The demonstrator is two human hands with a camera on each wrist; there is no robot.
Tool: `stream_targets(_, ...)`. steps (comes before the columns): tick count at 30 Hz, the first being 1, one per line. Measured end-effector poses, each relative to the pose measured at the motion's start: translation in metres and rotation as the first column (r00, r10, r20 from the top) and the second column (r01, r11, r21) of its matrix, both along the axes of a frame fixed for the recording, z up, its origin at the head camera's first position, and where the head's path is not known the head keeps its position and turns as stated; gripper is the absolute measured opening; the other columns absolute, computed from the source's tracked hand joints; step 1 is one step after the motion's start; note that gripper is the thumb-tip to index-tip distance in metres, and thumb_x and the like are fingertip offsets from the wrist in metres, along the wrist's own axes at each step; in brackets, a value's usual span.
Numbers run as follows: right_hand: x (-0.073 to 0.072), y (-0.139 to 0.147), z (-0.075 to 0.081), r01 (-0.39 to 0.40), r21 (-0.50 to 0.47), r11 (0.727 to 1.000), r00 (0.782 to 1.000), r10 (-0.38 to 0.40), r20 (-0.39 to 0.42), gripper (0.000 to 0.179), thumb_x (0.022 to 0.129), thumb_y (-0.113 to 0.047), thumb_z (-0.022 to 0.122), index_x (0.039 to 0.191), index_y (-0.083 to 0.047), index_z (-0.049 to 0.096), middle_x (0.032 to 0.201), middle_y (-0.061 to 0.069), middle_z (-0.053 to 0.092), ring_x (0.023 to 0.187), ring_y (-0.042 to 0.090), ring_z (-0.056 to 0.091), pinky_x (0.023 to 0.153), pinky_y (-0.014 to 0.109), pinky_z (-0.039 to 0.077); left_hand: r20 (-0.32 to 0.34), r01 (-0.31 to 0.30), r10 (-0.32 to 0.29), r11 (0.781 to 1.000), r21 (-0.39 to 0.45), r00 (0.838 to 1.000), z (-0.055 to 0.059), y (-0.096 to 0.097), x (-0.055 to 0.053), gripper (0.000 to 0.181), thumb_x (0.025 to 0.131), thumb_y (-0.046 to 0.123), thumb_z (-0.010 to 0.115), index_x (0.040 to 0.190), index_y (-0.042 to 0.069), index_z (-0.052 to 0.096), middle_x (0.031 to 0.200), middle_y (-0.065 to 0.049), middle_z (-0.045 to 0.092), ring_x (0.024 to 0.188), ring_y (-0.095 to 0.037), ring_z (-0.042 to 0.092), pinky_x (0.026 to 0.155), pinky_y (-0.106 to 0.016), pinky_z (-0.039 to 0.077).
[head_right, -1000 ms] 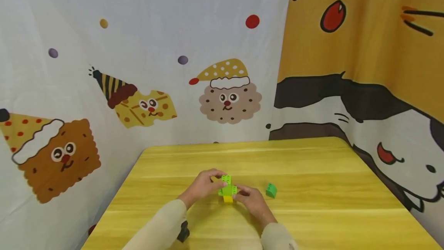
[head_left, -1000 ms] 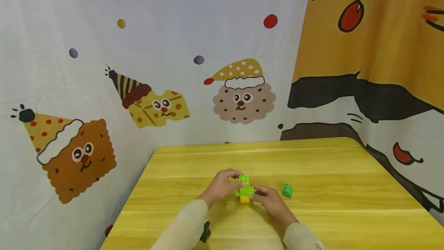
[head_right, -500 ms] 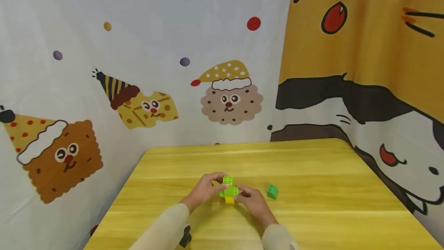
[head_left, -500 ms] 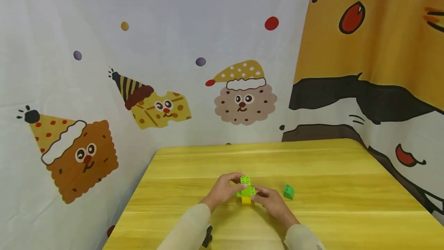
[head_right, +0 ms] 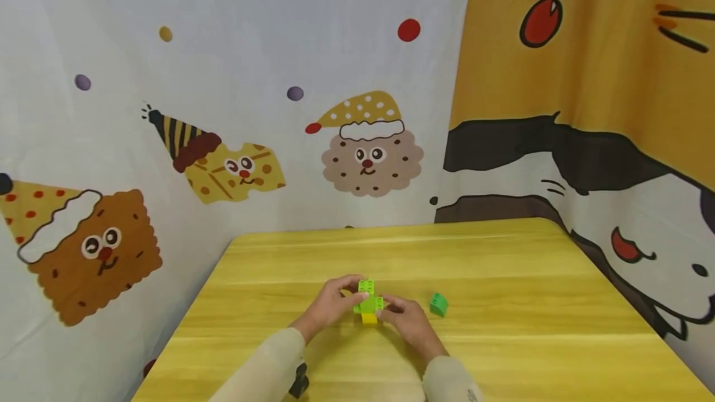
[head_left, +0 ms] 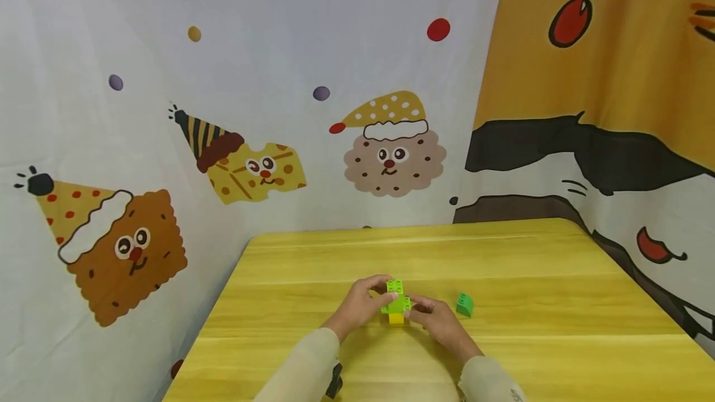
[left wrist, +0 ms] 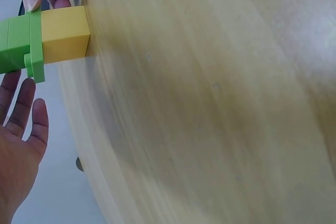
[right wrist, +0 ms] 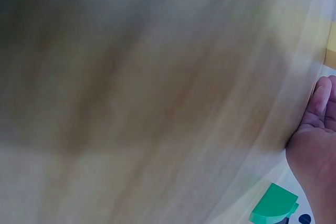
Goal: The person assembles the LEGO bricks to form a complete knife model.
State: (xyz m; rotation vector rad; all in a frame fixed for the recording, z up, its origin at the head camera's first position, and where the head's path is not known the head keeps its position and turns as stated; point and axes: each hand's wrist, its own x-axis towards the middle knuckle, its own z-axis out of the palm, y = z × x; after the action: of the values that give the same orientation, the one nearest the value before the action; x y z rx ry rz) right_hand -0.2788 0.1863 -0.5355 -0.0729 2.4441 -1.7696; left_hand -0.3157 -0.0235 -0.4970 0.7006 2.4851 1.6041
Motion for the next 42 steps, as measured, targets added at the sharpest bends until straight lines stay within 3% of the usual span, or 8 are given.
stream_targets(14,-0.0005,-0.0015,0.0005,0.028,-0.006,1.0,1.0,-0.029,-0.006,0.05,0.092,-0.032,0.072,0.133,-0.006,0.063,0.108,0.006,0.068,0.102,0.024,0.061,0.083,0.042,0.051,0.001,0.007,-0.007,0.999,0.038,1.0,-0.001,0.0018,0.0021,0.034,0.098,0.026,0.066,0.131,0.018,0.063,0.104,0.001,0.064,0.101,-0.021,0.057,0.077,-0.035,0.051)
stream_targets(19,-0.0012,-0.0014,-0.0003,0.041,0.001,0.999,0.999,-0.041,-0.002,0.051,0.092,-0.034,0.072,0.134,-0.007,0.063,0.11,0.006,0.068,0.102,0.025,0.061,0.083,0.043,0.051,-0.004,0.015,-0.015,0.999,0.038,1.0,-0.0008,0.0021,0.0022,0.032,0.098,0.03,0.066,0.128,0.021,0.064,0.102,0.002,0.065,0.1,-0.019,0.057,0.077,-0.032,0.051)
stream_targets(27,-0.0005,-0.0009,-0.0011,0.049,-0.01,0.999,0.999,-0.048,0.02,0.053,0.091,-0.034,0.073,0.133,-0.004,0.062,0.116,0.009,0.067,0.107,0.027,0.06,0.085,0.045,0.051,0.047,-0.015,0.014,1.0,0.019,0.999,-0.0043,0.002,0.0043,0.046,0.097,0.04,0.065,0.138,0.019,0.058,0.106,0.005,0.062,0.102,-0.017,0.057,0.081,-0.033,0.05)
stream_targets(42,-0.0022,-0.0029,-0.0032,0.066,0.014,0.998,0.998,-0.067,0.022,0.054,0.091,-0.035,0.073,0.134,-0.005,0.062,0.114,0.008,0.067,0.104,0.025,0.061,0.082,0.042,0.052,0.034,-0.009,0.007,0.999,0.033,0.999,-0.0061,0.0018,0.0035,0.044,0.098,0.039,0.064,0.137,0.021,0.058,0.105,0.004,0.061,0.101,-0.015,0.056,0.083,-0.034,0.05)
